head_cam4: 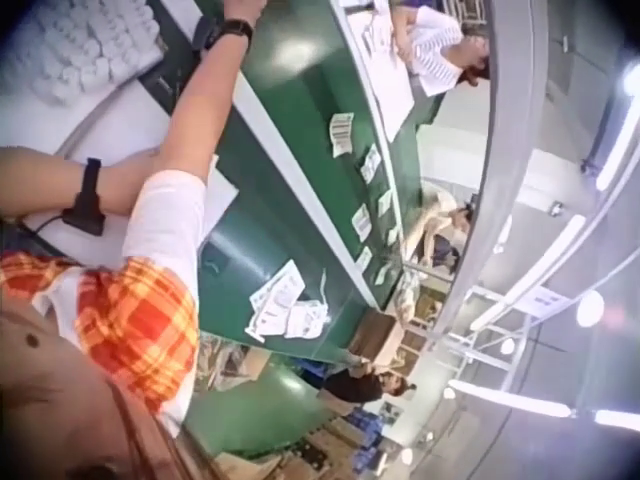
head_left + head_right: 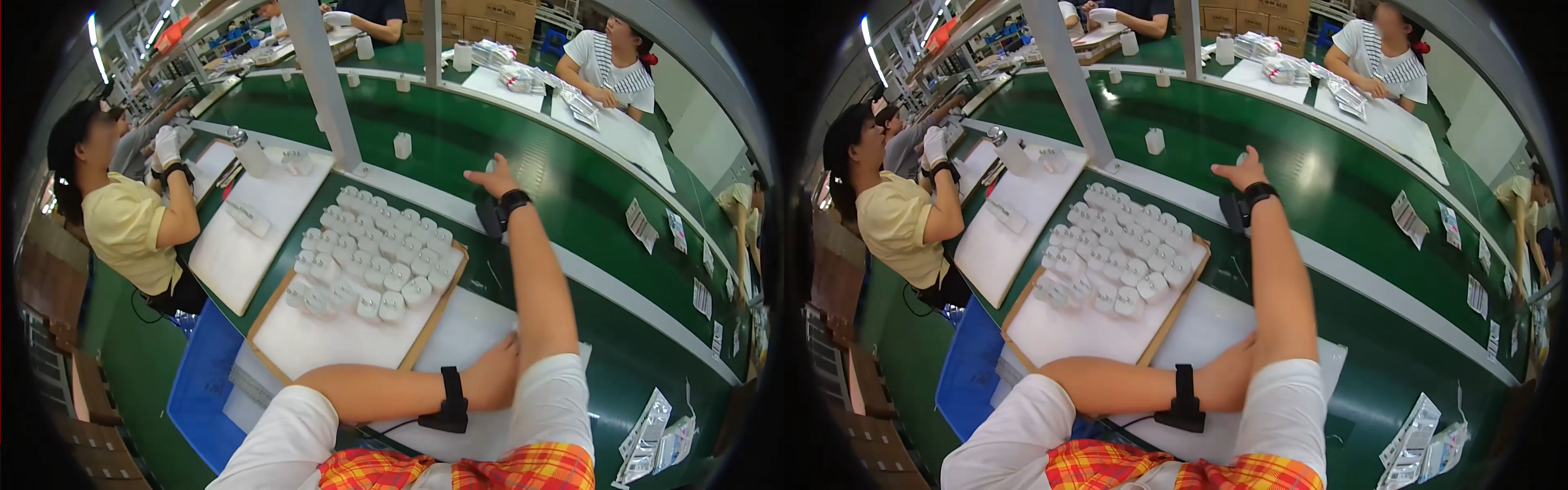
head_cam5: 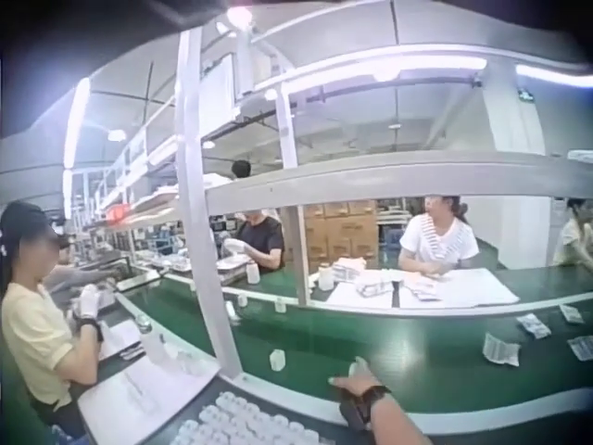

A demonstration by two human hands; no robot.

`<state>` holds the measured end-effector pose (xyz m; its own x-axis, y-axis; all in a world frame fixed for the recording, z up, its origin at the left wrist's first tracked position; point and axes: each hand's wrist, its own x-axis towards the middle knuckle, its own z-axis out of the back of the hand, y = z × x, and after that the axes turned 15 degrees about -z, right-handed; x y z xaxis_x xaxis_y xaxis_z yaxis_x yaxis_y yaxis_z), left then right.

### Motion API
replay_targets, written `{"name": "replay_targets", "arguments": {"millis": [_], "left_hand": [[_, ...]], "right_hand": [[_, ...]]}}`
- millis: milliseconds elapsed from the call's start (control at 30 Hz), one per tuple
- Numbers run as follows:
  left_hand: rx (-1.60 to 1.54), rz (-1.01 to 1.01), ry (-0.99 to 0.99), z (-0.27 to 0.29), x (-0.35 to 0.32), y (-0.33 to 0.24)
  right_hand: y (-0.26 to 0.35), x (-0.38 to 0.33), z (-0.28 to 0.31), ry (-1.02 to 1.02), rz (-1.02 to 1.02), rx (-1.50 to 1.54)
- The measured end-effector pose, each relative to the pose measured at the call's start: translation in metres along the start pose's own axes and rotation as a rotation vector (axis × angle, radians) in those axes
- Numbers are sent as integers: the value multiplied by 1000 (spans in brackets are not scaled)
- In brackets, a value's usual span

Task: The person picks up a white charger and a plastic bag, places the charger inside the bag, and folds the top over to seal it. They then press the bag flat and place the packaged item onto a pile on the table.

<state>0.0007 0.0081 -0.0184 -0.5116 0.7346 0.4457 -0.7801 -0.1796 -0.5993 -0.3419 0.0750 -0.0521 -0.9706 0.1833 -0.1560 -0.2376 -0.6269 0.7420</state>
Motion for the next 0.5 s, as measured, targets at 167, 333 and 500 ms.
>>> {"name": "replay_targets", "arguments": {"millis": [167, 333, 500], "left_hand": [[-161, -132, -94, -22, 14, 4], [299, 3, 363, 3, 0, 12], [269, -124, 261, 1, 15, 8]], "right_hand": [[-65, 65, 47, -210, -179, 418], [-18, -99, 82, 268, -74, 839], [-72, -267, 148, 242, 122, 470]]}}
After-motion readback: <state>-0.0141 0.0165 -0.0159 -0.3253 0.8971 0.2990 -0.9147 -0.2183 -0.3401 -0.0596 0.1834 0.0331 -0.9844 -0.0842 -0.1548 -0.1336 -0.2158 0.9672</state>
